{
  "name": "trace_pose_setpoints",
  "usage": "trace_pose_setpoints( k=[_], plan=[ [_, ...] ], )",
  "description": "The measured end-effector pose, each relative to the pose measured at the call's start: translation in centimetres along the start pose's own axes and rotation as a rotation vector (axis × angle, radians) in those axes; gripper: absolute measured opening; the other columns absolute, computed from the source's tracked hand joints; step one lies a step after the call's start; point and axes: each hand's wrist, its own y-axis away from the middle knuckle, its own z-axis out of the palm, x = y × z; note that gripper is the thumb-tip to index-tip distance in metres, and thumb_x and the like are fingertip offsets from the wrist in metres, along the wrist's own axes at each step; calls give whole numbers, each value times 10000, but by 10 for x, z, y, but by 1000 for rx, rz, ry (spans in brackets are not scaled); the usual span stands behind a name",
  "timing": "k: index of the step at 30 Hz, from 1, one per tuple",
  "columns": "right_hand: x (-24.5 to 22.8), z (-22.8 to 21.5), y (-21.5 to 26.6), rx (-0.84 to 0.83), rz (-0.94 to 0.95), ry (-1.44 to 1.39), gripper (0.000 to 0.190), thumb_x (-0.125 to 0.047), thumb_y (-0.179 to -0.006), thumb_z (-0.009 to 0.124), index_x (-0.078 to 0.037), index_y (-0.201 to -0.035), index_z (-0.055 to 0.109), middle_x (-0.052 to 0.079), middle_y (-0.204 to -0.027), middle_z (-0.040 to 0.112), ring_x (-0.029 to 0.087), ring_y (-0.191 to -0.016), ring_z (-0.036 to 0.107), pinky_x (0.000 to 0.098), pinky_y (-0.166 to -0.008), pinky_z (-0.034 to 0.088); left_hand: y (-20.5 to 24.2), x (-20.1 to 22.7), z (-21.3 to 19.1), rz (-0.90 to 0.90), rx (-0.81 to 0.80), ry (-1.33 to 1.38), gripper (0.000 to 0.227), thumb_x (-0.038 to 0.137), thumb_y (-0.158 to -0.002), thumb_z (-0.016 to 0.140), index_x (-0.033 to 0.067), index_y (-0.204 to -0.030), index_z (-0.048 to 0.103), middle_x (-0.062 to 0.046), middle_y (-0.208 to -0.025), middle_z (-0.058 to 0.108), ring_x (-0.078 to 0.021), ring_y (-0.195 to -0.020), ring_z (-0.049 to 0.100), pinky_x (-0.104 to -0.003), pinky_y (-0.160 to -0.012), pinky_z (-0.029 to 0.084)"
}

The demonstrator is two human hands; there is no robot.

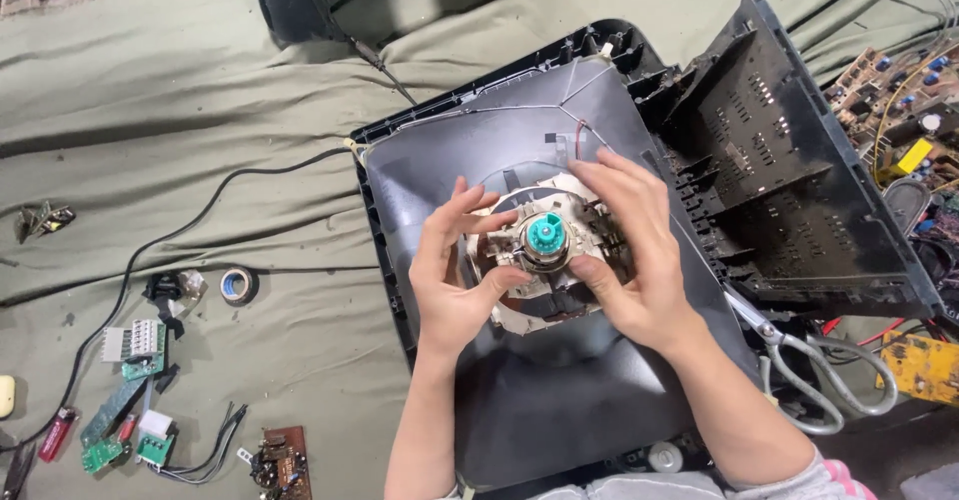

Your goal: Disassembling a CRT television by unscrewing components, cutting wire ties, and removing the deflection yoke.

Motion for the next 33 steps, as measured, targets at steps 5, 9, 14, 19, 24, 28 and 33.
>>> trace_pose_setpoints(
  k=[5, 9, 14, 19, 24, 28, 33],
  plan=[
    [8, -5, 0, -123, 34, -100, 592, -425, -1030, 513, 52, -1375, 573, 177, -1365, 644, 460, -1479, 369, 597, -1238, 171, -3, 4, 0, 118, -1, -165, 837, 306, -726, 903, 14, -1419, 535, -126, -1102, 783, -278, -1196, 687, -550, -1265, 318],
    [11, -6, 1, -127, 88, -175, 573, -404, -985, 579, 48, -1336, 617, 189, -1298, 688, 477, -1439, 440, 611, -1230, 237, -2, 8, 3, 175, 19, -258, 787, 319, -785, 875, -18, -1406, 526, -128, -1107, 780, -318, -1180, 693, -583, -1232, 354],
    [12, -4, 2, -82, 122, -187, 588, -417, -934, 647, 51, -1291, 651, 195, -1251, 716, 476, -1391, 512, 605, -1215, 292, -1, 13, 7, 238, 48, -371, 775, 373, -823, 835, -25, -1404, 511, -116, -1103, 777, -334, -1166, 692, -630, -1223, 346],
    [12, -1, 0, -62, 111, -213, 616, -441, -923, 646, 49, -1297, 648, 189, -1235, 721, 451, -1342, 565, 603, -1217, 289, 2, 10, 12, 276, 104, -384, 731, 342, -843, 819, -5, -1375, 458, -94, -1081, 782, -319, -1108, 708, -665, -1189, 364],
    [8, 0, -6, -65, 34, -87, 621, -488, -972, 532, 20, -1311, 644, 150, -1238, 727, 397, -1326, 594, 554, -1242, 217, 5, -1, 15, 286, 145, -317, 702, 318, -841, 818, -10, -1325, 429, -98, -1070, 782, -263, -1027, 702, -632, -1154, 418],
    [7, 0, -6, -44, 11, -58, 634, -505, -983, 493, 18, -1306, 647, 145, -1232, 733, 373, -1289, 628, 549, -1237, 214, 5, -4, 15, 279, 155, -275, 716, 320, -820, 834, -4, -1309, 422, -99, -1060, 782, -245, -1005, 703, -614, -1141, 445],
    [8, -4, -4, -68, 60, -167, 586, -429, -962, 579, 37, -1313, 638, 173, -1263, 713, 395, -1300, 612, 577, -1213, 267, 3, -6, 12, 255, 146, -200, 755, 303, -777, 870, -8, -1298, 421, -100, -1029, 780, -242, -994, 716, -563, -1114, 481]
  ],
)
